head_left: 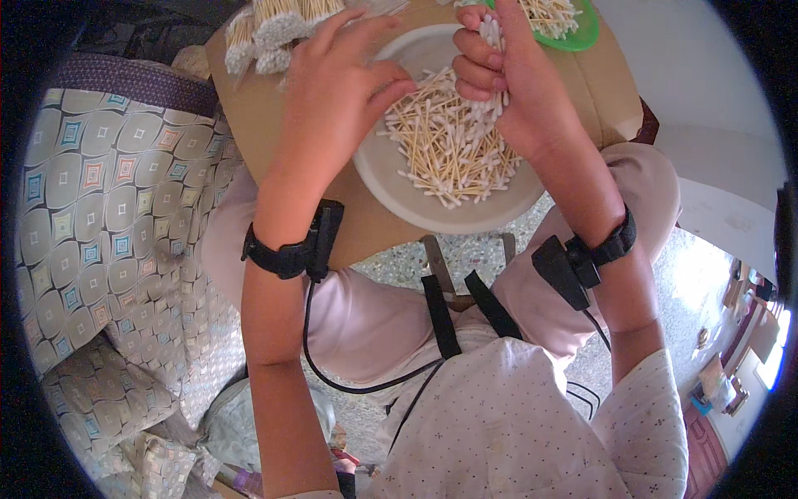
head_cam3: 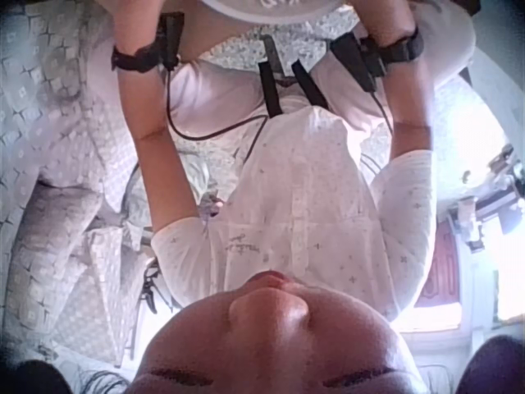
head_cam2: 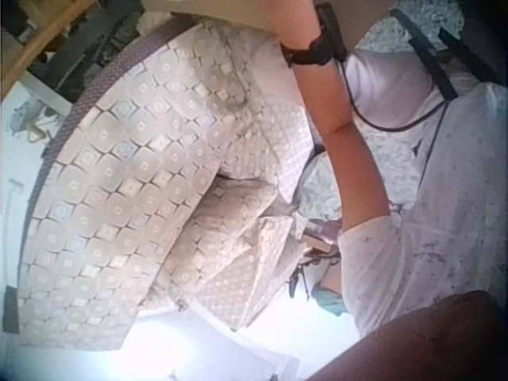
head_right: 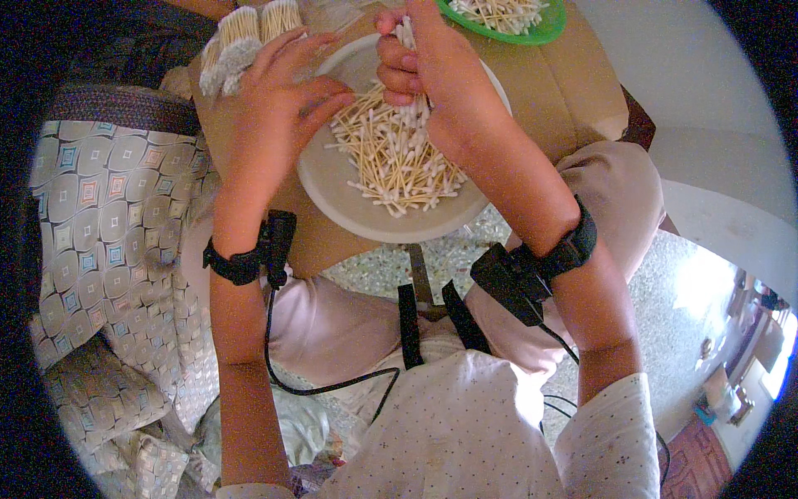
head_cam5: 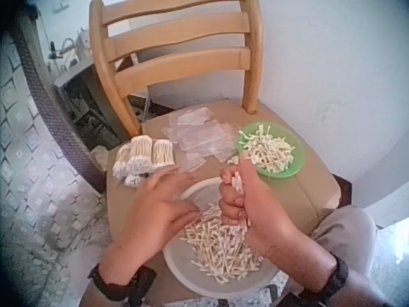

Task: The recorder is sorting cotton swabs, grouping them together, and placing them on a plate and in plastic bags.

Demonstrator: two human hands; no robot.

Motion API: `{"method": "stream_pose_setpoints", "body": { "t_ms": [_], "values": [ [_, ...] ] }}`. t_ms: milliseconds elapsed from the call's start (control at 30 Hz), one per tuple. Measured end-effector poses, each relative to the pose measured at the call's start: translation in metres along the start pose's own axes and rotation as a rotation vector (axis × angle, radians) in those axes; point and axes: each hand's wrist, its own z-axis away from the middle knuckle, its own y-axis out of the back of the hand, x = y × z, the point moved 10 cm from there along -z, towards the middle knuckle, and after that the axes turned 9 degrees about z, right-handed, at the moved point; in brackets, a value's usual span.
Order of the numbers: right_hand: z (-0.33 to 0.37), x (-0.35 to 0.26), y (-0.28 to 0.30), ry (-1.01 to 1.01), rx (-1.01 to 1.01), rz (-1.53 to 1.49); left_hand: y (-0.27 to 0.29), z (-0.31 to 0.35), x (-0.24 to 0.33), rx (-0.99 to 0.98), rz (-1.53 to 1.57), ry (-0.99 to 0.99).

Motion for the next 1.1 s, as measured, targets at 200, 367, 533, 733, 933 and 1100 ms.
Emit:
{"method": "stream_pose_setpoints", "body": {
  "t_ms": [200, 367, 533, 733, 933, 1100],
  "values": [
    [0.001, -0.01, 0.02, 0.065, 0.223, 0.246, 0.033, -0.002, -0.011, 0.193, 0.185, 0.056],
    [0.007, -0.019, -0.01, 0.218, 0.06, 0.648, 0.042, 0.005, -0.032, 0.338, 0.588, 0.151],
    [0.011, -0.026, -0.007, 0.237, 0.122, 0.579, 0.04, 0.002, -0.023, 0.312, 0.518, 0.147],
    [0.018, -0.034, -0.011, 0.298, 0.175, 0.577, 0.04, 0.003, -0.025, 0.307, 0.497, 0.148],
    [0.01, -0.029, -0.014, 0.458, 0.054, 0.626, 0.04, 0.011, -0.047, 0.426, 0.692, 0.185],
    [0.013, -0.031, -0.021, 0.455, 0.053, 0.965, 0.029, 0.018, -0.062, 0.471, 0.881, 0.322]
  ]
}}
